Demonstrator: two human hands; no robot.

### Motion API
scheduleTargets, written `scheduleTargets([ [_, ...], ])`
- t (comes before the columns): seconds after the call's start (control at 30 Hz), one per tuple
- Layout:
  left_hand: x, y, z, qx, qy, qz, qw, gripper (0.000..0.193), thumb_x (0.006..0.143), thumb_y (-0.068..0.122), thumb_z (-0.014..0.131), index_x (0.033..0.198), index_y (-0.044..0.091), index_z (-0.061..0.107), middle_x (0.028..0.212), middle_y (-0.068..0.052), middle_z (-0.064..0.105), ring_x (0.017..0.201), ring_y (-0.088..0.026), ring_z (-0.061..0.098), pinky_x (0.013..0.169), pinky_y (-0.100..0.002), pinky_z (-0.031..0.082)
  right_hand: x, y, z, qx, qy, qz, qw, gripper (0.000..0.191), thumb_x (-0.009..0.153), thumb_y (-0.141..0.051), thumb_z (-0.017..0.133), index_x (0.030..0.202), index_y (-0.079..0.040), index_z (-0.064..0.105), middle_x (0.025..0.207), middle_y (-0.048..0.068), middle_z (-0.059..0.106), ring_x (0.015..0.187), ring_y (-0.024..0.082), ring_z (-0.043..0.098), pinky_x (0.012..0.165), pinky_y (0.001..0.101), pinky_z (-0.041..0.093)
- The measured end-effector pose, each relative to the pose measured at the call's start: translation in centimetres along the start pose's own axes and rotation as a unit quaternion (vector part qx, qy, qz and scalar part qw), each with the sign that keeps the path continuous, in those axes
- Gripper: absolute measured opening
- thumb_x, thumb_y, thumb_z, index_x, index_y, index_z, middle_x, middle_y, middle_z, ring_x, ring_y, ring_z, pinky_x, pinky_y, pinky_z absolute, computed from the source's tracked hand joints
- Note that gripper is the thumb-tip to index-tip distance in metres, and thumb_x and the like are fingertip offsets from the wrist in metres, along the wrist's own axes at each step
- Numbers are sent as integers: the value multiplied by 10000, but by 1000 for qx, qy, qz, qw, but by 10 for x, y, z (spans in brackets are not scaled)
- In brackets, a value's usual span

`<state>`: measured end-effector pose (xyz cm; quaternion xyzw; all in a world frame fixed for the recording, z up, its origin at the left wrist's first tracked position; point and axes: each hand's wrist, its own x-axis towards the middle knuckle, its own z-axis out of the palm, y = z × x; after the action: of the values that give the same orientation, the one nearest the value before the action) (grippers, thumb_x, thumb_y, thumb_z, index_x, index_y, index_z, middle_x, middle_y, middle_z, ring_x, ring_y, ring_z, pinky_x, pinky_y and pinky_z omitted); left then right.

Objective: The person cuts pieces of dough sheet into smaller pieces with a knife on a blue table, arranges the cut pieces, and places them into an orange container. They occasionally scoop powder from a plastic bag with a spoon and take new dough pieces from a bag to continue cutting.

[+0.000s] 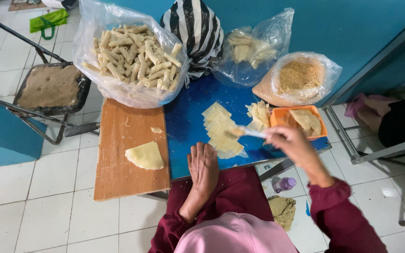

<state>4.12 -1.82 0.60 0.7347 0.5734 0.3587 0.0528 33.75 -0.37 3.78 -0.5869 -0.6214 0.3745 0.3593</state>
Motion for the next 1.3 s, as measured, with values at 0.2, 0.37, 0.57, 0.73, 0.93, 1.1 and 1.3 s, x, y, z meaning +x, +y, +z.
scheduleTargets([
  [0.2,-4,1,3,-28,4,20,999,117,909,105,637,980,35,575,1010,-143,562,952,-337,530,797,-458,433,-20,-21,53,-108,33,-82,990,154,929,-121,694,1057,-50,740,966,37,782,755,128,725,674,288,560],
  [0.37,-3,4,2,-116,23,33,992,65,944,47,594,971,30,537,941,-152,567,878,-354,539,765,-469,468,-32,-34,62,-240,134,-236,932,98,908,-53,738,1003,-47,715,893,81,681,793,252,667,680,370,516],
  [0.57,-2,8,0,-169,44,11,985,149,887,1,643,979,37,532,867,-131,598,805,-348,611,653,-465,484,-37,-25,60,-280,178,-333,882,158,871,-8,740,1022,-38,704,937,78,679,872,265,663,744,385,530],
  [0.73,2,6,4,-217,32,-1,976,227,882,-59,681,1029,21,528,865,-139,623,787,-322,654,647,-415,522,-35,-12,53,-303,201,-342,866,149,901,-14,736,1036,-74,721,963,55,701,888,215,660,742,358,544],
  [0.93,9,5,4,-271,-11,-10,963,312,839,-48,743,1078,17,554,950,-146,656,826,-286,708,685,-373,572,-35,-25,-19,-335,347,-275,832,129,1046,-55,684,1161,-58,743,987,84,659,877,209,606,733,382,496],
  [1.1,8,2,-12,-255,-88,33,962,446,752,-25,789,1133,2,559,1037,-181,624,926,-333,665,757,-426,543,9,-50,-69,-424,388,-241,782,50,1159,-91,698,1191,-52,698,1025,104,613,971,253,592,838,379,479],
  [1.3,9,2,-15,-221,-84,102,966,341,847,-42,694,1168,-32,579,1107,-195,625,1007,-369,618,833,-450,528,36,-69,-42,-505,386,-270,723,314,921,-169,722,1230,-109,726,1281,173,676,1083,334,606,935,441,490],
])
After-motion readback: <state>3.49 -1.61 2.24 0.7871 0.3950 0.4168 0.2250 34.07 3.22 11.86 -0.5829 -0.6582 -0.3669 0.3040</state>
